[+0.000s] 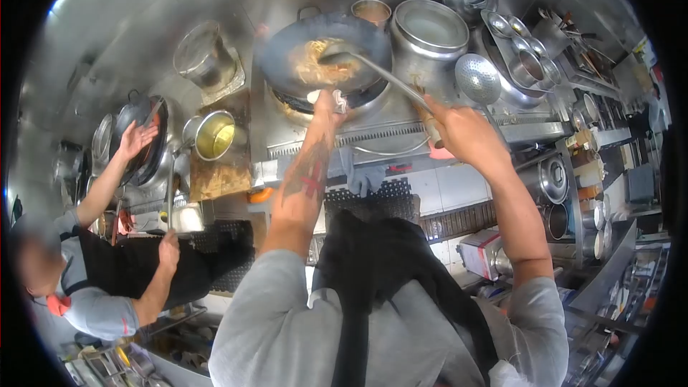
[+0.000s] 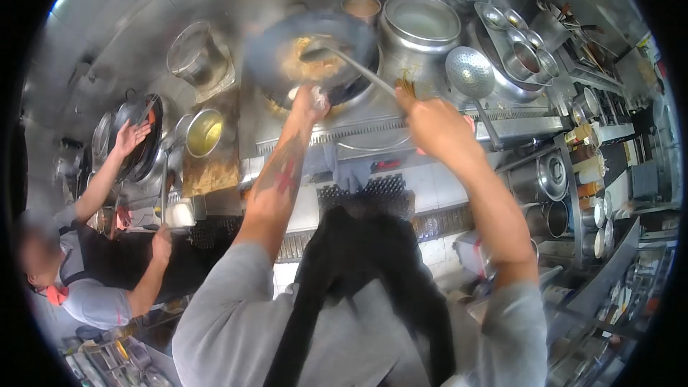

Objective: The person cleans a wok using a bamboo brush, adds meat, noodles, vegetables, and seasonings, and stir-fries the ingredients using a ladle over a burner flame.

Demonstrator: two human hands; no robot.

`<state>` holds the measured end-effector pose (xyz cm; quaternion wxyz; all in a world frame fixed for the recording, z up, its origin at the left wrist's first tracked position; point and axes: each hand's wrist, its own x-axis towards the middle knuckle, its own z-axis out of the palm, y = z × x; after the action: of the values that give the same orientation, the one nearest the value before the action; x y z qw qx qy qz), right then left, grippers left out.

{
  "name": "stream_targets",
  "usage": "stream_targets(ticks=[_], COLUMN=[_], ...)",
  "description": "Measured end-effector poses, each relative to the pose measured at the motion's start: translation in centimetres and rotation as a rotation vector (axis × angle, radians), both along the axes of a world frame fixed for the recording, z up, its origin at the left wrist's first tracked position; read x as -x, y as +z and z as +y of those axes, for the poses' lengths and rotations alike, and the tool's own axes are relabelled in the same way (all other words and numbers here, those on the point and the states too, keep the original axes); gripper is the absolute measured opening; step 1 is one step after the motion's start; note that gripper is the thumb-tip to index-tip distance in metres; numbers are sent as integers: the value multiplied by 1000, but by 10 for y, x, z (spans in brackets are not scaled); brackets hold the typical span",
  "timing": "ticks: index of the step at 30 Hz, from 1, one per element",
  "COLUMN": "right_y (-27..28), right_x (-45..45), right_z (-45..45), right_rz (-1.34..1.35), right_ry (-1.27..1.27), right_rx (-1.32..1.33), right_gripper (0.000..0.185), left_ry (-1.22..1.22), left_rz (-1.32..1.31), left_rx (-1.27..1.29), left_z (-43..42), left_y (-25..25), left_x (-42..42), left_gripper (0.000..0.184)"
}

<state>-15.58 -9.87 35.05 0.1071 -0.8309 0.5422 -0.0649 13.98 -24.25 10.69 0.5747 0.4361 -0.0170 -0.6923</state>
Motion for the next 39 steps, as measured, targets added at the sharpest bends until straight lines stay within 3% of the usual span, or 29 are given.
stream_targets(ticks=[4, 5, 6, 9, 11, 13, 14, 16, 18, 22, 24, 28, 29, 31, 32, 35, 38, 39], right_y=[25, 32, 42, 47, 28, -1, -14, -43, -65, -86, -97, -143, -159, -243, -253, -268, -230, -231], right_x=[19, 18, 16, -5, -17, -38, -49, -69, -75, -45, -32, -37, -43, -48, -55, -38, -34, -27], right_z=[-8, -7, -7, -7, -16, -26, -31, -34, -25, 2, 22, 65, 71, 77, 73, 68, 58, 34], right_rz=[146, 164, 184, 222, 205, 213, 224, 179, 139, -136, -279, -564, -676, -743, -816, -887, -1043, -884], right_ry=[193, 205, 215, 157, 212, 205, 204, 133, 59, -17, -46, -161, -251, -289, -330, -403, -488, -375], right_rx=[57, 65, 80, 8, 30, 20, 23, 51, 55, 169, 172, 66, -44, -118, -180, -357, -352, -143], right_gripper=[46, 44, 42, 41, 43, 46, 49, 51, 53, 53, 52, 47, 46, 47, 48, 46, 47, 46], left_ry=[-9, 119, 26, -54, 154, 151, 128, -86, -9, -32, 163, 119, 55, 65, 66, 42, -24, -83], left_rz=[-5, 45, 152, 111, 158, 94, 40, 187, 85, 41, 27, 1, -36, 13, 59, 136, 190, 35], left_rx=[21, -55, 33, 23, -148, -80, -15, 238, 72, 13, 96, 39, 16, 13, 19, 108, 195, 159], left_z=[3, 25, 31, 91, 78, 64, 56, 55, 84, 101, 69, 19, 15, 16, 11, 13, 52, 77], left_y=[-23, 11, 1, 96, 114, 90, 49, -56, -66, -62, -48, -9, -3, -11, -14, -31, -27, -8], left_x=[-7, 1, -9, 13, 15, 20, 24, 17, 33, 35, 27, -3, -6, -8, -7, -11, -25, -29], left_gripper=[11, 12, 11, 10, 12, 12, 13, 15, 17, 19, 18, 12, 11, 11, 14, 19, 28, 32])
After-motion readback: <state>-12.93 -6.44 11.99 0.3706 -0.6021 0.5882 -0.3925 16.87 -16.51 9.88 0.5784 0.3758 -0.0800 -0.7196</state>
